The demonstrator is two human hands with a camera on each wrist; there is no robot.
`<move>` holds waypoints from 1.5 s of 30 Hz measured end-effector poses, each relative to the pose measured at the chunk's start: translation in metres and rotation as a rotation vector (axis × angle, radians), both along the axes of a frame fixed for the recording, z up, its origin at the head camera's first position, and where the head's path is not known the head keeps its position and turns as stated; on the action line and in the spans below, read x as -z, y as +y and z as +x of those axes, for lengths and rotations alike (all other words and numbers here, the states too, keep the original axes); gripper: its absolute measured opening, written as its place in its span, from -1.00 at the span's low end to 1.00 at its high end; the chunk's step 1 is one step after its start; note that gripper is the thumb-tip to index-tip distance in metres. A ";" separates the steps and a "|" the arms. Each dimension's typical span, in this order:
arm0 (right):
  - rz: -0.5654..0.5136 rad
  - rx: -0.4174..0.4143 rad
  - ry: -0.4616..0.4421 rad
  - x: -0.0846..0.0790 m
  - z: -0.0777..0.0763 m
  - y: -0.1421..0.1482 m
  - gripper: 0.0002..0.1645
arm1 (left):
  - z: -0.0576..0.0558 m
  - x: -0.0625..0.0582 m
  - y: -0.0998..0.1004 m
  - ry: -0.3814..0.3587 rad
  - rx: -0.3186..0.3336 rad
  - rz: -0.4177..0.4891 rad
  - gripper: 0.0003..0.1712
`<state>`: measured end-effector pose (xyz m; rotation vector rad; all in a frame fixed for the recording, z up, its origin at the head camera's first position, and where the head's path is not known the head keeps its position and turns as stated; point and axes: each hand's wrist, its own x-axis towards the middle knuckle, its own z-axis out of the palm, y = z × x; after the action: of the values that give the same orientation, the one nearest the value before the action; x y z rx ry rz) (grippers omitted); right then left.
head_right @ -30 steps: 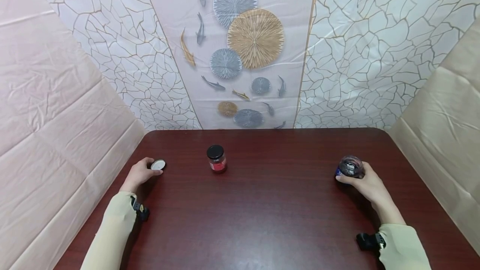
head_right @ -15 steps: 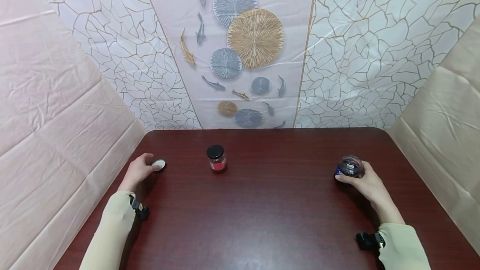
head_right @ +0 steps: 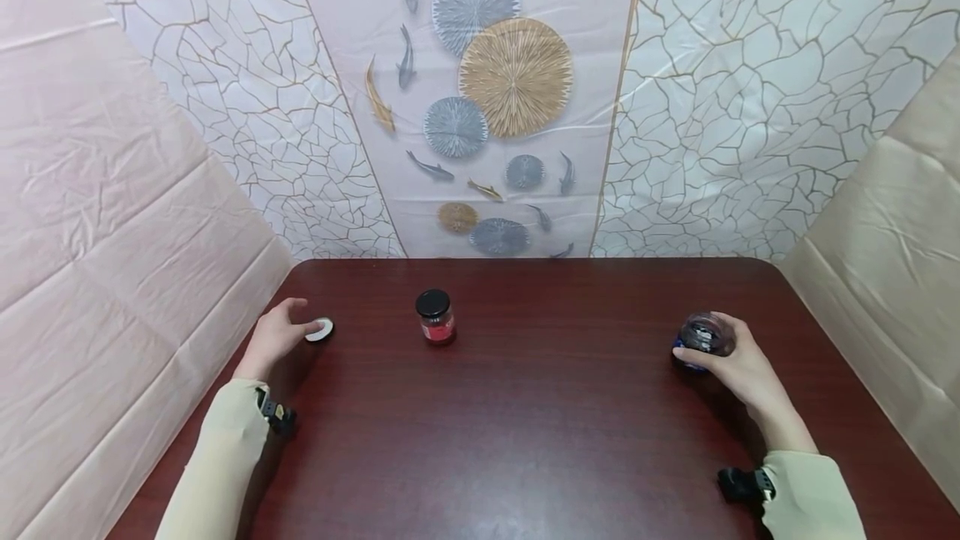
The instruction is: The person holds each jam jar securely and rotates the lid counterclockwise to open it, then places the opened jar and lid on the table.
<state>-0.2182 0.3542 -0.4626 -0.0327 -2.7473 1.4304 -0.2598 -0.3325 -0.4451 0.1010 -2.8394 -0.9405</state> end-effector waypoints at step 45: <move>-0.017 0.143 0.171 -0.055 0.008 -0.020 0.19 | 0.007 -0.037 0.051 0.105 0.091 0.088 -0.23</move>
<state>-0.2101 0.3347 -0.4073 -0.1011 -2.5407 1.3525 -0.2531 -0.2816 -0.4081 -0.0662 -2.7266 -1.0570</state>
